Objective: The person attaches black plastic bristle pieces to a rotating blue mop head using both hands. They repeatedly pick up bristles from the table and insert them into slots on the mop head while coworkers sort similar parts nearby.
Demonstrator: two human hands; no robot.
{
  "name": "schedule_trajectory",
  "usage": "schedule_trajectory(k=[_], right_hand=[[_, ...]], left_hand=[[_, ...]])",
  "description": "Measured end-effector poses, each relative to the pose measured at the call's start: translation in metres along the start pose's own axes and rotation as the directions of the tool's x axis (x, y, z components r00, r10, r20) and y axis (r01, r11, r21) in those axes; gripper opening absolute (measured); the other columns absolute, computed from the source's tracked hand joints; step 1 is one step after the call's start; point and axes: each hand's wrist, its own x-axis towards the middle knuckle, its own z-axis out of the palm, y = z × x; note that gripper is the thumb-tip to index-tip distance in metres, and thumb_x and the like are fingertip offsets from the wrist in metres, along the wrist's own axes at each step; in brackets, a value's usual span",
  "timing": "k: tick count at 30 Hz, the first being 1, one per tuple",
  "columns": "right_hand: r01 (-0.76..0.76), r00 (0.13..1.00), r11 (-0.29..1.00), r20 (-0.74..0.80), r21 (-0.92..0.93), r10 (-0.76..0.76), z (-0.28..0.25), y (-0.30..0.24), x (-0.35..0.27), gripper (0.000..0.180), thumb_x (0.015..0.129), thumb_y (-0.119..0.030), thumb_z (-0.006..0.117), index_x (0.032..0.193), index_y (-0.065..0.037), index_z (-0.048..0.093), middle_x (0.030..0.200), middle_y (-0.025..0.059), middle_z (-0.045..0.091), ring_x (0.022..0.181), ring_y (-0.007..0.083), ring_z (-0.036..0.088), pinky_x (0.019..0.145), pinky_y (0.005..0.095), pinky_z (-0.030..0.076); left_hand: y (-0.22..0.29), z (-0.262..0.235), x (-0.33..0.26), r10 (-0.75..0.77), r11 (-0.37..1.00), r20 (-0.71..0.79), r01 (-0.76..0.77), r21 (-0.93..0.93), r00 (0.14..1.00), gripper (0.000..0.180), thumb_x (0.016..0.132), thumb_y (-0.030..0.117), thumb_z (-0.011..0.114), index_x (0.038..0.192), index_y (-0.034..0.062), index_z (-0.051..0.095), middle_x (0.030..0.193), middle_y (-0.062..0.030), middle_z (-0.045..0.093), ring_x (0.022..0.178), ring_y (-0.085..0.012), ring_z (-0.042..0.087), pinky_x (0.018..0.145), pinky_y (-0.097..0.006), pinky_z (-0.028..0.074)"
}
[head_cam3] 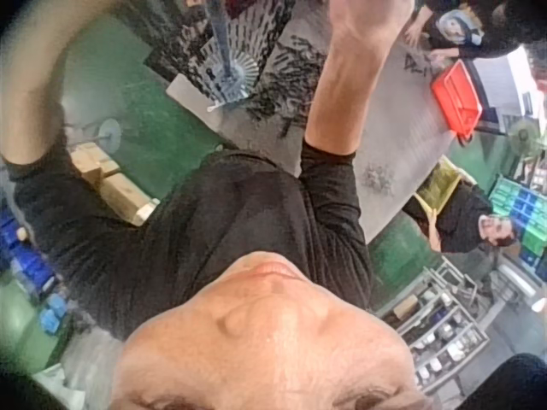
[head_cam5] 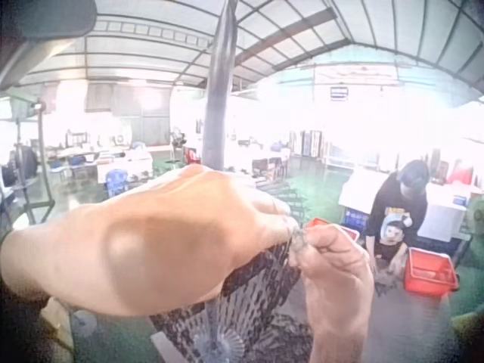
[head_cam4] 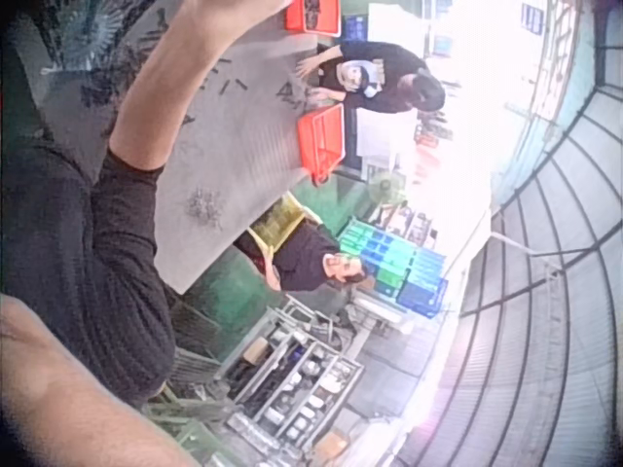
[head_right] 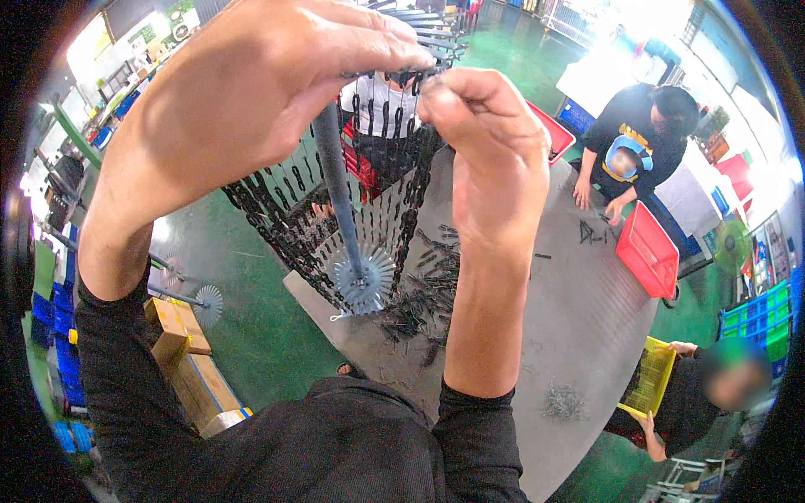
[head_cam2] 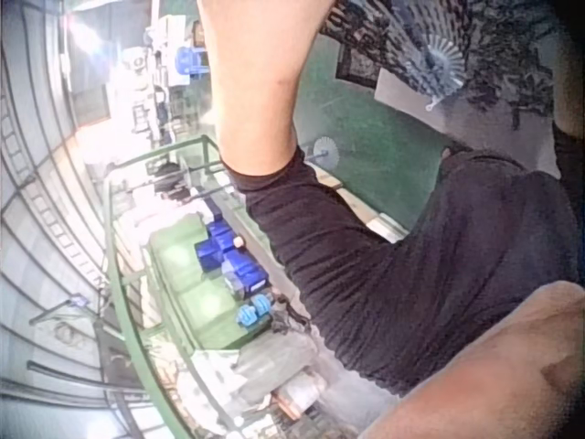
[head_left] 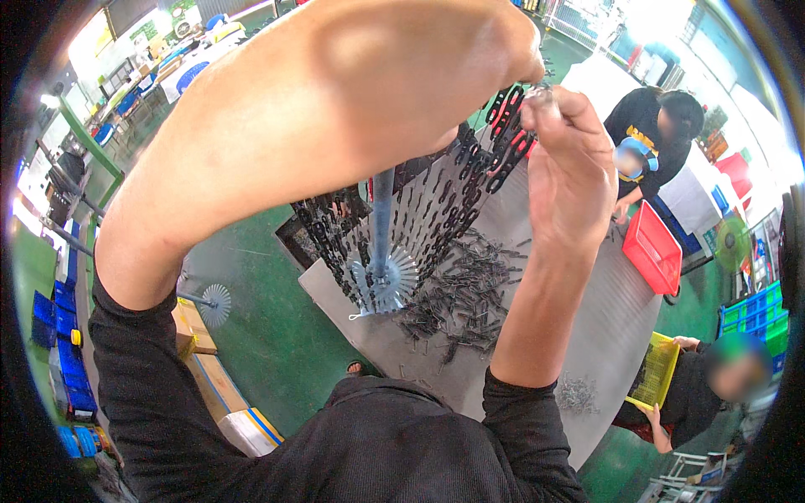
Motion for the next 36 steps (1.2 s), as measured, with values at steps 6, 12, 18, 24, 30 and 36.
schedule_trajectory(k=[6,12,18,24,30,36], right_hand=[[0.009,0.987,0.975,-0.154,-0.223,-0.044,-0.031,-0.014,-0.008,0.014,0.083,-0.006,0.065,0.093,0.003,0.063,0.086,0.0060,0.063,0.078,0.0130,0.056,0.076,0.0251,0.043],[-0.150,0.983,0.064,-0.156,-0.987,-0.093,-0.066,-0.024,0.000,0.019,0.077,-0.015,0.069,0.094,-0.004,0.067,0.088,0.0058,0.065,0.078,0.0149,0.059,0.077,0.0276,0.044],[0.112,0.932,0.497,-0.082,-0.861,-0.352,0.014,-0.008,-0.005,0.016,0.076,-0.010,0.069,0.091,-0.005,0.067,0.085,0.0073,0.065,0.076,0.0138,0.059,0.073,0.0278,0.046],[-0.029,0.923,0.595,-0.251,-0.803,-0.293,0.046,0.007,-0.007,0.013,0.076,-0.010,0.069,0.087,-0.003,0.067,0.081,0.0086,0.066,0.075,0.0198,0.058,0.071,0.0312,0.045],[0.028,0.889,0.659,-0.282,-0.752,-0.360,0.043,0.016,-0.007,0.011,0.078,-0.012,0.068,0.085,-0.003,0.068,0.076,0.0081,0.065,0.072,0.0181,0.057,0.067,0.0310,0.045],[-0.038,0.906,0.724,-0.330,-0.688,-0.266,0.041,0.013,-0.004,0.010,0.078,-0.010,0.068,0.085,-0.003,0.068,0.074,0.0061,0.064,0.067,0.0142,0.055,0.065,0.0265,0.044]], left_hand=[[-0.022,-0.003,-0.003,-0.120,0.992,0.083,0.123,-0.040,0.989,0.030,0.068,-0.009,0.054,0.099,-0.0090,0.055,0.082,-0.0196,0.062,0.078,-0.0317,0.062,0.069,-0.038,0.051],[-0.035,0.010,-0.025,0.027,0.998,-0.184,-0.015,0.065,0.983,0.037,0.068,-0.009,0.056,0.105,-0.0021,0.060,0.097,-0.0171,0.062,0.091,-0.0333,0.060,0.079,-0.038,0.048],[-0.034,0.015,-0.023,-0.017,0.999,-0.213,0.026,0.039,0.977,0.045,0.070,-0.004,0.060,0.114,0.0041,0.056,0.106,-0.0146,0.061,0.100,-0.0349,0.058,0.085,-0.039,0.046],[-0.014,0.007,-0.012,-0.135,0.981,-0.074,0.144,0.130,0.988,0.039,0.072,0.004,0.064,0.111,0.0019,0.059,0.104,-0.0160,0.062,0.097,-0.0345,0.059,0.083,-0.039,0.047],[-0.011,0.017,-0.005,-0.120,0.978,-0.144,0.142,0.154,0.982,0.031,0.071,0.000,0.062,0.102,-0.0005,0.064,0.099,-0.0165,0.065,0.093,-0.0344,0.061,0.080,-0.039,0.049],[-0.014,0.021,-0.002,-0.130,0.964,-0.108,0.151,0.217,0.986,0.036,0.067,-0.004,0.060,0.103,-0.0009,0.063,0.101,-0.0176,0.064,0.094,-0.0346,0.061,0.081,-0.039,0.049]])
